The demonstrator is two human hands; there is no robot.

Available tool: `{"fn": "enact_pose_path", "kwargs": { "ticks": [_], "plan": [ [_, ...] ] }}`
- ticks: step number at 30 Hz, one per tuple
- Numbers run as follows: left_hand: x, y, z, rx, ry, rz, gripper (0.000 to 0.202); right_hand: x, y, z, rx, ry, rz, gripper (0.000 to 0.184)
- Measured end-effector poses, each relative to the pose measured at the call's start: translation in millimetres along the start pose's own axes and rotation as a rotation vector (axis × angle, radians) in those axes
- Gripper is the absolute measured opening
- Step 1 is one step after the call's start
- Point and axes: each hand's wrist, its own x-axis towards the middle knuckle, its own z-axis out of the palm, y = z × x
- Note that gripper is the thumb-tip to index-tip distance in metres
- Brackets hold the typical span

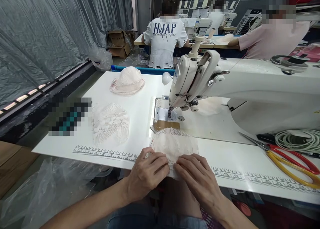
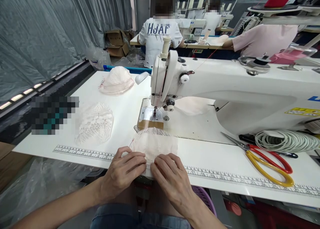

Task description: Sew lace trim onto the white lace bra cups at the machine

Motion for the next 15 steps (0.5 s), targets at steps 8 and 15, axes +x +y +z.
{"fn": "enact_pose_path", "kwargs": {
  "ticks": [8,15],
  "plan": [
    [0.6,-1.1,0.3,-0.003,0.005,0.014,0.011,-1.9,3.0,2.1,0.068,0.002,-0.018,0.02],
    [0.8,-2.1,-0.3,-0.014,0.022,0.033,0.01,7.0,-3.0,-5.1,0.006,-0.048,0.01,0.019]
  ]
}}
